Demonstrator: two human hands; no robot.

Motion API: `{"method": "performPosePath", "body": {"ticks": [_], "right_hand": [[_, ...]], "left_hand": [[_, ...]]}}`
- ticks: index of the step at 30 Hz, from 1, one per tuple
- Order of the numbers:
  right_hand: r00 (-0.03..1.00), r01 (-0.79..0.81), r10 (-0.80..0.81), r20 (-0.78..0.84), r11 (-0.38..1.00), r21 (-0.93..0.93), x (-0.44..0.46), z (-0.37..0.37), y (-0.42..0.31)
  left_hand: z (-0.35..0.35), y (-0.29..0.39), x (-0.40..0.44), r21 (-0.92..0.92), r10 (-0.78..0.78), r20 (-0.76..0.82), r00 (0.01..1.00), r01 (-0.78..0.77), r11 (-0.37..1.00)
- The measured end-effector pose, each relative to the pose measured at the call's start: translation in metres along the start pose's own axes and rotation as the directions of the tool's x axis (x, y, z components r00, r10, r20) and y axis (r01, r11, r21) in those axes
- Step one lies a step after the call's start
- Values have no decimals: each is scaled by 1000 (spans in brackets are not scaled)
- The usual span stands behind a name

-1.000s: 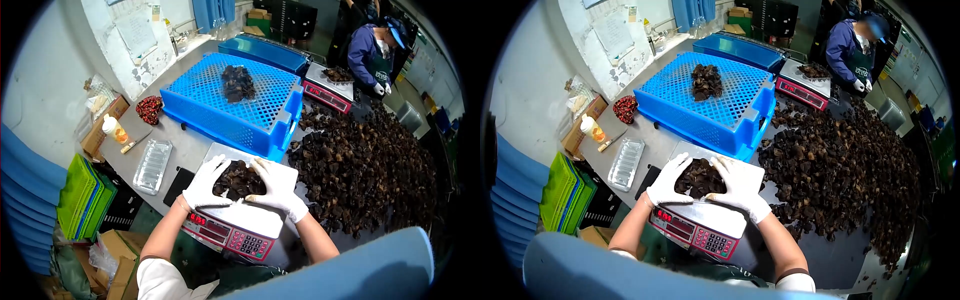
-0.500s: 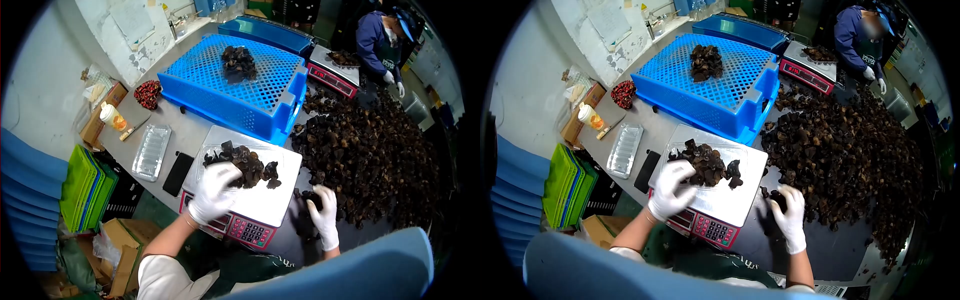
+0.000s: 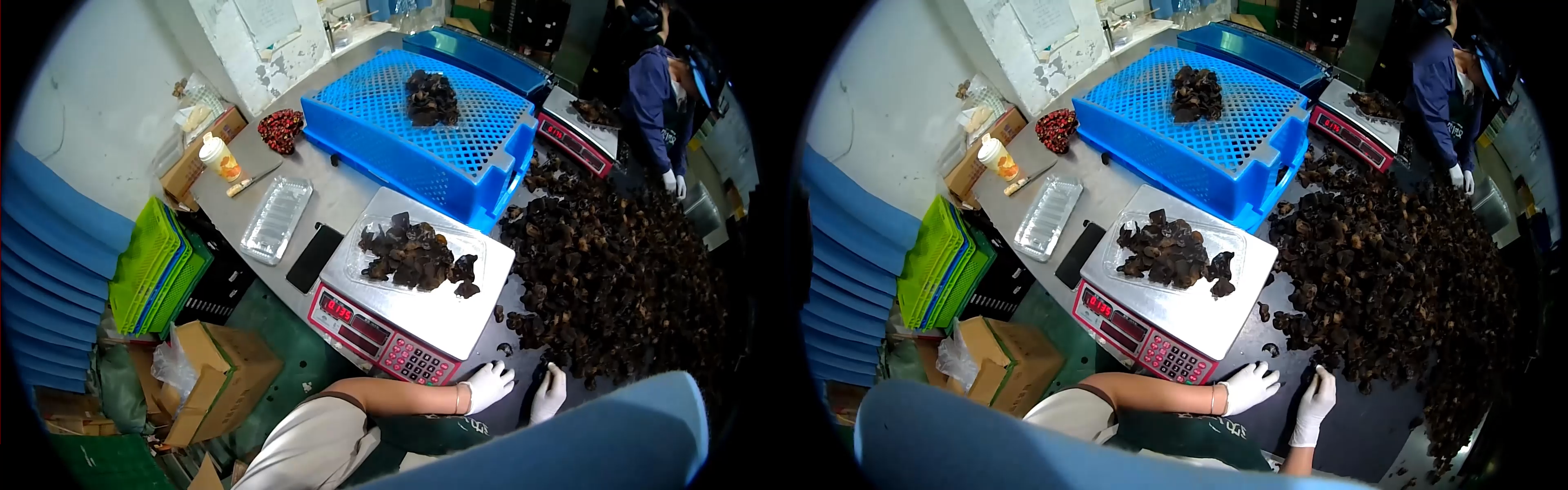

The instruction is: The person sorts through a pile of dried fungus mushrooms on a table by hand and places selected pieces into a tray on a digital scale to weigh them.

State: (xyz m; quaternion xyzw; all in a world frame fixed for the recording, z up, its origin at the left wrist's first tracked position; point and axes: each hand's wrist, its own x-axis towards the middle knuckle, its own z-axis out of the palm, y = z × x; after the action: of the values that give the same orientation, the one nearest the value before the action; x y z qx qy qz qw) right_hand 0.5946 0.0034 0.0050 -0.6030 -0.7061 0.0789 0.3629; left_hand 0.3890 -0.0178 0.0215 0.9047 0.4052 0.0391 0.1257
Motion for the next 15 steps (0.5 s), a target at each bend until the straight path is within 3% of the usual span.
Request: {"method": "performPosePath", "body": {"ticks": [2,3,6,11,12,14,15], "right_hand": [[996,-3,9,-85,998,61,21,-5,-10],[995,-11,21,-99,994,104,33,-5,-15],[993,-55,85,-79,944,325,71,0,-53],[982,104,-172,78,837,538,144,25,-174],[963,171,-255,84,822,543,156,34,-193],[911,246,-387,145,789,563,177,53,-224],[879,328,-463,111,758,563,188,65,-236]], "left_hand": [[2,0,7,-103,46,117,992,-34,994],[17,-1,2,-89,51,-81,995,-58,994],[9,-4,-4,-186,6,-13,1000,-8,983],[34,-8,-3,-130,57,-186,981,-82,988],[32,-11,-5,-279,66,-132,989,-101,955],[-3,-13,-20,-633,74,-100,992,-121,765],[-44,-19,-29,-782,99,54,994,-20,622]]}}
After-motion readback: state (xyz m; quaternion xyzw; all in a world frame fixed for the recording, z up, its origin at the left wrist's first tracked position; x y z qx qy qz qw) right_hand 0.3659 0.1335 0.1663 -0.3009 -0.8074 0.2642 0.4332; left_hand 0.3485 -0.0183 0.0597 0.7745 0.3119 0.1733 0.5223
